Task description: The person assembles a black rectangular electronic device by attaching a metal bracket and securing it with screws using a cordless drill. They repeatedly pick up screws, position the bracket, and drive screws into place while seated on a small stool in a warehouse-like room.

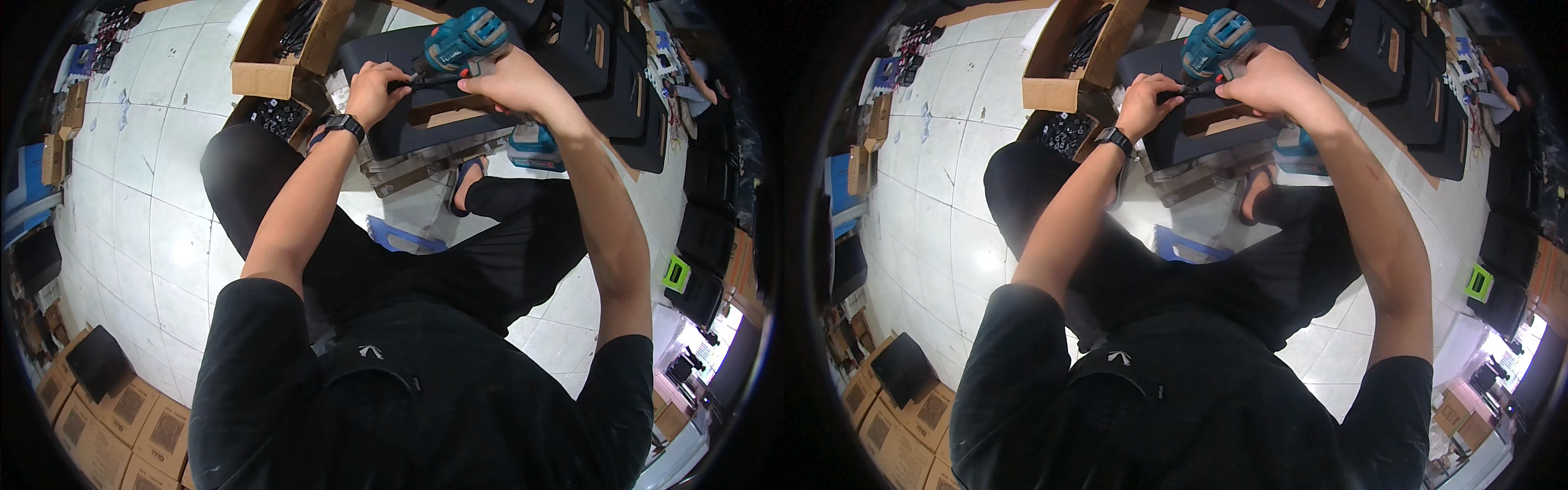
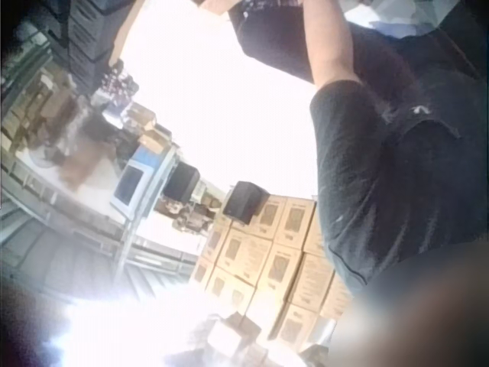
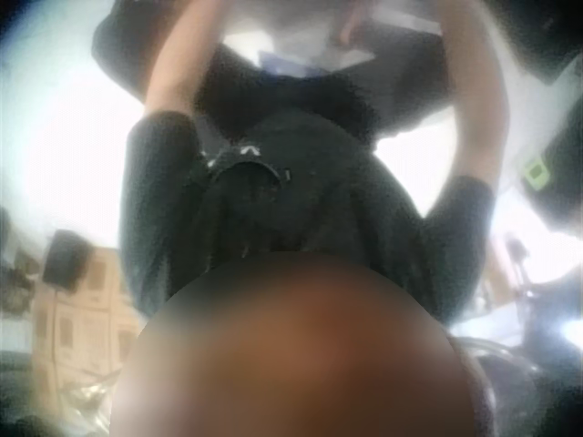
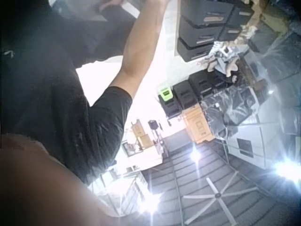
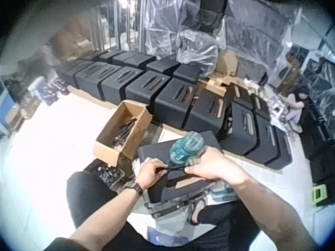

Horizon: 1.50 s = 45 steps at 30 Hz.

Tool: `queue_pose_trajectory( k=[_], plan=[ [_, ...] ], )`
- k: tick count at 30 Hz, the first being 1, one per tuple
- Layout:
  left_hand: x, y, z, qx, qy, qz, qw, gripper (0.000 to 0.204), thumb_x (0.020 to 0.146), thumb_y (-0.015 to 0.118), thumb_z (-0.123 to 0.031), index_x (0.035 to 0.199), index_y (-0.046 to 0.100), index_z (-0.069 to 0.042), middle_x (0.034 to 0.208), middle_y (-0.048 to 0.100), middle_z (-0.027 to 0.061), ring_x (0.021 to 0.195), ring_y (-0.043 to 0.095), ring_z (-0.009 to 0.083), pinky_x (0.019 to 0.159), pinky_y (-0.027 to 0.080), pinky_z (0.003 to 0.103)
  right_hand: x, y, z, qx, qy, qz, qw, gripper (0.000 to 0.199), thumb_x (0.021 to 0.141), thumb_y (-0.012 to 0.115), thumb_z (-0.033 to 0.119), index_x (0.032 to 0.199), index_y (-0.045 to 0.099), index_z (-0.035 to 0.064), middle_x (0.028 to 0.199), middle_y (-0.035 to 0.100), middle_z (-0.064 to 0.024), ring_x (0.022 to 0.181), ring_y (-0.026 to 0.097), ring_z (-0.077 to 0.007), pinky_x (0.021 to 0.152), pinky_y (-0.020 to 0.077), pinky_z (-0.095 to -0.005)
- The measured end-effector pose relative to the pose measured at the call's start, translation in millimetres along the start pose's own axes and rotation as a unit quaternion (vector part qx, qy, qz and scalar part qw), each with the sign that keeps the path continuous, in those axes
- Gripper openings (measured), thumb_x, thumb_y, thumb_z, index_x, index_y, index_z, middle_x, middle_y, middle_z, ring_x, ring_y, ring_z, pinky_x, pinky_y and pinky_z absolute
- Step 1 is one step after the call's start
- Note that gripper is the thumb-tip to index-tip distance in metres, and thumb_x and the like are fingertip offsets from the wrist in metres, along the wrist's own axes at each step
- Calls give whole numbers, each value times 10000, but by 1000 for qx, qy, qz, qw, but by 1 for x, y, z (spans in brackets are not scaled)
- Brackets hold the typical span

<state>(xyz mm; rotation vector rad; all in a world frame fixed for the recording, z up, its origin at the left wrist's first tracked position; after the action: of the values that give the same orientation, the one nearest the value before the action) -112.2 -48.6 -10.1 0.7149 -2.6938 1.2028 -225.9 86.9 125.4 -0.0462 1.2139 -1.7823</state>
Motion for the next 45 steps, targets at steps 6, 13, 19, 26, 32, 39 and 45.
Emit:
queue_pose_trajectory(
  k=[6,13,19,26,32,39,45],
  plan=[
    [1,2,8,24,-24,-51,998,137,801,845,-231,912,822,-154,961,745,-2,1006,619,280,837,472,420,8,3,10,-79,-5,13,997,449,813,793,368,1030,714,-16,718,718,-137,613,715,-220,631,580,-336],
    [-2,1,11,8,-50,-63,997,165,773,862,-247,921,819,-187,867,760,-9,961,630,249,844,434,402,8,5,18,-80,-7,24,997,418,831,773,363,996,718,-17,720,714,-146,604,709,-221,640,578,-343],
    [-4,-6,2,14,-43,-57,997,138,782,843,-236,904,794,-191,816,758,-31,915,652,233,823,435,397,8,5,21,-40,-3,34,999,367,839,781,312,970,718,-26,705,702,-142,560,681,-206,600,562,-327],
    [-3,-7,6,6,-65,-65,996,126,792,819,-227,905,783,-188,840,770,-28,929,667,233,825,441,404,14,5,28,-55,-16,36,998,351,840,786,295,870,699,-44,681,679,-126,555,678,-198,556,547,-323],
    [-5,-9,4,28,-57,-45,997,135,794,815,-243,920,788,-202,849,771,-34,938,664,228,825,434,404,7,3,24,-3,8,37,999,315,858,789,264,919,695,-30,669,629,-78,496,596,-161,500,501,-300],
    [-7,-9,-4,52,-47,-44,997,140,787,819,-243,918,788,-206,873,775,-47,956,650,220,819,404,397,0,2,21,19,35,45,998,258,877,777,210,977,683,-8,658,591,-45,477,540,-128,484,474,-292],
    [-5,-7,-1,85,-41,-58,994,180,770,839,-261,936,797,-204,943,748,-35,1022,627,235,853,401,419,6,11,26,-14,6,41,999,274,871,766,232,991,704,-6,704,667,-110,514,610,-180,543,525,-328]
  ],
)
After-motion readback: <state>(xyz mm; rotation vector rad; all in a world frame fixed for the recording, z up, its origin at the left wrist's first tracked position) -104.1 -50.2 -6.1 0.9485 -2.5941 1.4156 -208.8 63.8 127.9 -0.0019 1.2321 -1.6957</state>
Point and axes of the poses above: each hand's wrist, its own x-axis towards the middle knuckle, its own y-axis out of the palm, z = x × y, the point moved 10 cm from there along x, towards the middle knuckle
